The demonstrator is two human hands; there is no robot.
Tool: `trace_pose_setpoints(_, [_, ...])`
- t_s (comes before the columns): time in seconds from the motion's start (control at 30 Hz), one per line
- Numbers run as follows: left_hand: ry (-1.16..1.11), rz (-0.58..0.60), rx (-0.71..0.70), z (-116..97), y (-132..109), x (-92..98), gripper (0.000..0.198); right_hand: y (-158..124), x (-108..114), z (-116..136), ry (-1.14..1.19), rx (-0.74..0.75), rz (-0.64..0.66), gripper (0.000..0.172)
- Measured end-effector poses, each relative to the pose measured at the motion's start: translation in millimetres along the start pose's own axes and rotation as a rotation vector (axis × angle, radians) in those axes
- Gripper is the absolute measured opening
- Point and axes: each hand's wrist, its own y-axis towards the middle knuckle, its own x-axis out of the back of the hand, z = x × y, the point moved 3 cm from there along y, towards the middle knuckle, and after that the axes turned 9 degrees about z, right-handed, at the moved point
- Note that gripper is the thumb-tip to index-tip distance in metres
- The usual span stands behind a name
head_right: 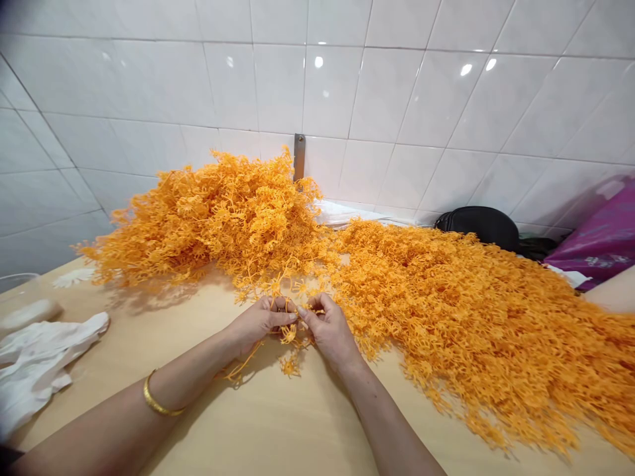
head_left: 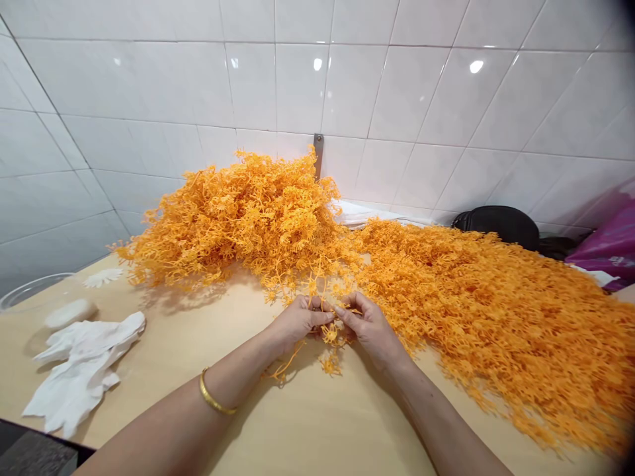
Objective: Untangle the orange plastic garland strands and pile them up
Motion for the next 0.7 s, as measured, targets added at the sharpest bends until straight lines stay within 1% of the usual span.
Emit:
trace_pose_setpoints(0.13, [0.012,0.003,-0.013,1.0,0.7,0.4,0.015,-0.3,0.4,0.1,0.004,-0.006,0.01,0.022])
trace_pose_setpoints(0.23, [0.022,-0.013,-0.016,1.5,0.7,-0.2,0.017,-0.3,-3.5,-0.4,-0.028,-0.011,0.028,0.022])
trace_pose_setpoints(0.3, [0.026,-0.017,-0.009,1.4,0.1,-1.2,0.018,0.0,-4.9,-0.4,-0.084,0.011,0.003,0.02])
trace_pose_setpoints(0.37, [0.018,-0.018,0.008,0.8,-1.0,-2.5,0.019,0.5,-0.4,1.9,-0.132,0.053,-0.098,0.02])
trace_pose_setpoints(0.43, [0.012,-0.022,0.025,-0.6,-2.3,-3.4,0.02,0.7,12.7,7.1,-0.115,0.102,-0.269,0.021])
trace_pose_setpoints(0.5, [0.004,-0.056,0.039,-2.7,-3.6,-3.1,0.02,0.3,31.6,13.1,0.018,0.165,-0.452,0.023])
trace_pose_setpoints(0.53, [-0.005,-0.083,0.042,-3.9,-4.1,-2.5,0.019,-0.1,40.7,15.2,0.109,0.187,-0.526,0.025])
trace_pose_setpoints(0.57, [-0.02,-0.114,0.043,-5.0,-4.5,-1.7,0.019,-0.2,47.6,16.2,0.188,0.186,-0.565,0.027])
trace_pose_setpoints(0.6, [-0.04,-0.145,0.041,-6.0,-4.6,-0.9,0.019,-0.3,51.6,16.6,0.239,0.167,-0.569,0.029])
trace_pose_setpoints(0.63, [-0.06,-0.172,0.039,-6.7,-4.5,-0.2,0.019,-0.3,52.2,17.1,0.249,0.141,-0.535,0.03])
trace_pose_setpoints(0.7, [-0.1,-0.206,0.03,-7.3,-3.7,0.9,0.019,-1.8,44.0,19.5,0.142,0.121,-0.397,0.029])
